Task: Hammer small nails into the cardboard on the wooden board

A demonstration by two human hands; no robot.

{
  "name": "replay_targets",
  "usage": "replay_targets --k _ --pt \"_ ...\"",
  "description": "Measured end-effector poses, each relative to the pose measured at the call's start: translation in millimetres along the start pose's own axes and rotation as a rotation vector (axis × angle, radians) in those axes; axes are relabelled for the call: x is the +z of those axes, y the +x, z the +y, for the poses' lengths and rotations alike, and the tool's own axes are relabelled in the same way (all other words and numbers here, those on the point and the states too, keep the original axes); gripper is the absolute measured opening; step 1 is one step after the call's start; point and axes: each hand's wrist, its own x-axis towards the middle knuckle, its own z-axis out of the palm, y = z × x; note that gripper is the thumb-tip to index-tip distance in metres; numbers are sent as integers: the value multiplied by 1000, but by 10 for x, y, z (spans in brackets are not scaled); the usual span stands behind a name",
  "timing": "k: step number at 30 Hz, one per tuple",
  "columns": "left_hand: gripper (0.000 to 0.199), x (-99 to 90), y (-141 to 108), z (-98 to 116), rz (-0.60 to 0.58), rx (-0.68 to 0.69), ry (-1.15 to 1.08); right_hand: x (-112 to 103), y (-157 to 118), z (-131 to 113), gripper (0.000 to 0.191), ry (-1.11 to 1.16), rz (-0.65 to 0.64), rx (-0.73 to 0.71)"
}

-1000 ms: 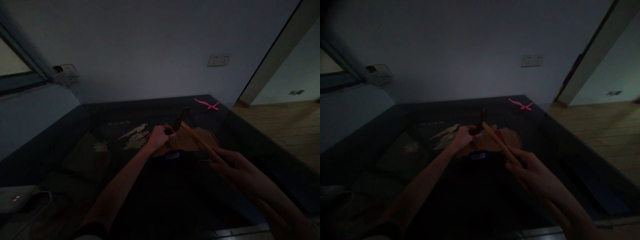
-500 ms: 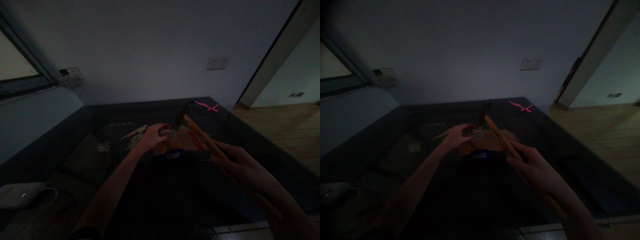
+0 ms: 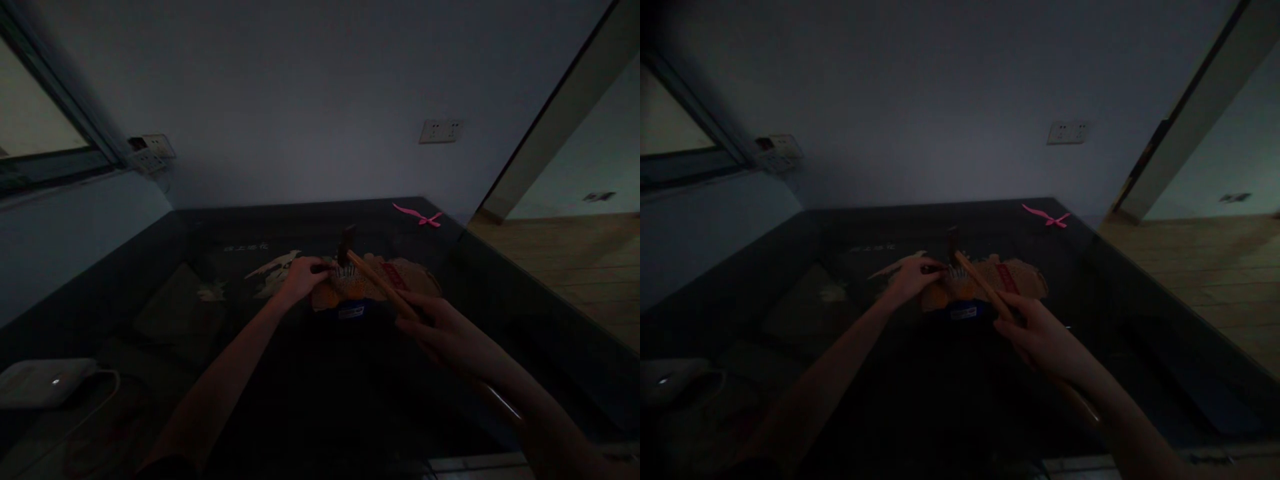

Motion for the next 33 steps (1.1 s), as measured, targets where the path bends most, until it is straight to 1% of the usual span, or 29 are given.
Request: replay_targets --k 3,7,9,12,14,16,18,25,30,33 --pt "16 15 -5 33 5 -5 27 -11 -28 -24 56 10 7 7" --pt "17 25 -4 22 7 -37 44 -24 -42 -100 48 -46 71 -97" --pt "18 28 0 4 0 -41 27 -5 -13 -116 44 -69 54 -114" --pt "18 35 2 -20 -9 -60 4 30 33 -112 39 -78 -18 -113" --pt "18 43 1 -31 -10 -67 -2 36 34 -109 43 -63 -36 -88" --pt "18 55 0 -36 -6 -73 -8 23 12 -112 49 -40 -27 -47" --pt "18 65 0 -35 -3 -82 -11 6 -10 -118 50 -42 -16 -34" --pt "18 54 -2 -9 -11 -56 21 35 26 -80 42 -98 8 -148" --pt "18 57 5 -36 -7 -19 72 -50 -98 -60 53 -96 104 -103" --pt "17 66 9 -43 -2 -6 87 -103 -142 -42 55 -100 115 -105"
